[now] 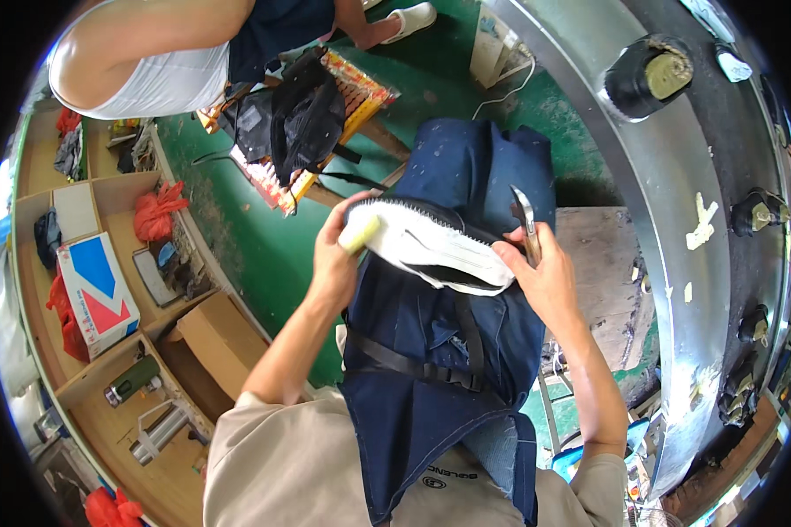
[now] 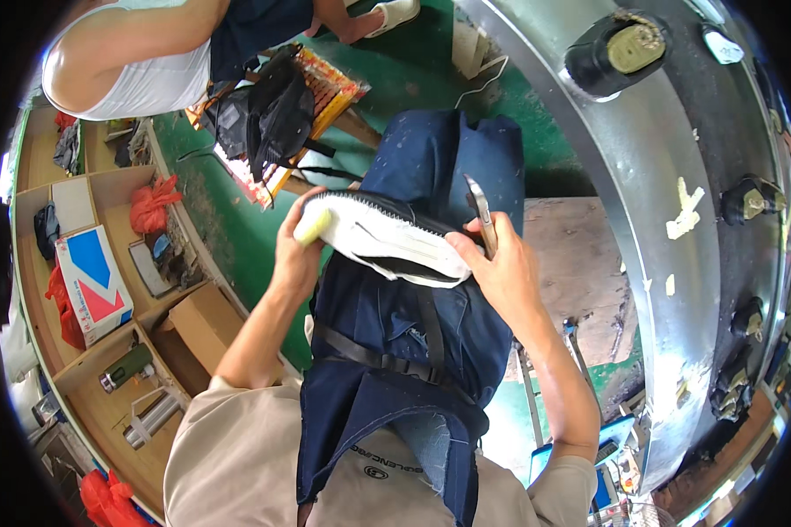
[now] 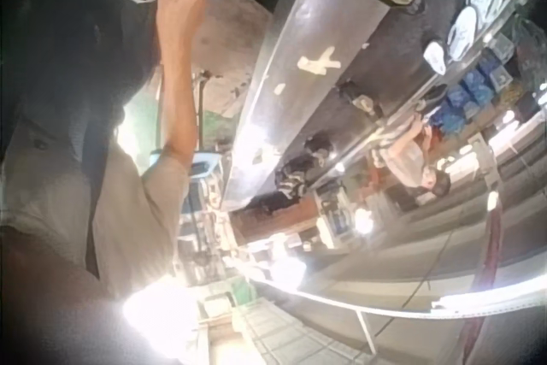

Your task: Assembling shoe uppers onto lasts and applying glue/reinforcement.

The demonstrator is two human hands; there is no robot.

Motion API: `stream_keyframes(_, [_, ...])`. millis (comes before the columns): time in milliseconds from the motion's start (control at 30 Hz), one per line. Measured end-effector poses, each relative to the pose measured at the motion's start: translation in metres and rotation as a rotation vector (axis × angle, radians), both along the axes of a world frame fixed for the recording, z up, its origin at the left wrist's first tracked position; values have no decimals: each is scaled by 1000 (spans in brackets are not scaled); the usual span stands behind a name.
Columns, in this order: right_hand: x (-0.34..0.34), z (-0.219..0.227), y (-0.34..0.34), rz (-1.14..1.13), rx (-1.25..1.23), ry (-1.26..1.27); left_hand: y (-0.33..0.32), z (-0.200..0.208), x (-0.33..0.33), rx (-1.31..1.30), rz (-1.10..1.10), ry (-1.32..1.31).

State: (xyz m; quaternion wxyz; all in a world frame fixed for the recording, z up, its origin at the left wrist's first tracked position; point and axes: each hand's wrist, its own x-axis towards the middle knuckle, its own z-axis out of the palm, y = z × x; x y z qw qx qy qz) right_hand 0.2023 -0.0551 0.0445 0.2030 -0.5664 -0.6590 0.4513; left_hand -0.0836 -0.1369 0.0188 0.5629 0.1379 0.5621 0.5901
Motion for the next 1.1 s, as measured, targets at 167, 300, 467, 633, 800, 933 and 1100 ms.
stream_keyframes(167, [15, 23, -3, -51, -308, 96, 75, -39, 38, 83, 41, -319])
stream_keyframes(300, [19, 52, -22, -207, -107, 191, 112, -9, 60, 158, -206, -97])
stream_keyframes(467, [17, -1, -39, 85, 36, -154, 128, -25, 106, 142, -435, 63])
stream_keyframes(633, [31, 32, -9, -206, -145, 97, 144, -35, 125, -14, -413, -1])
stream_keyframes(800, [51, 1, 36, -67, -120, -51, 153, -34, 148, 52, -475, 165])
stream_keyframes(933, [47, 26, 43, -202, -190, 95, 153, -38, 141, -193, -443, -38])
stream_keyframes(1100, [36, -21, 45, -22, -280, -80, 154, -34, 137, -211, -456, -112])
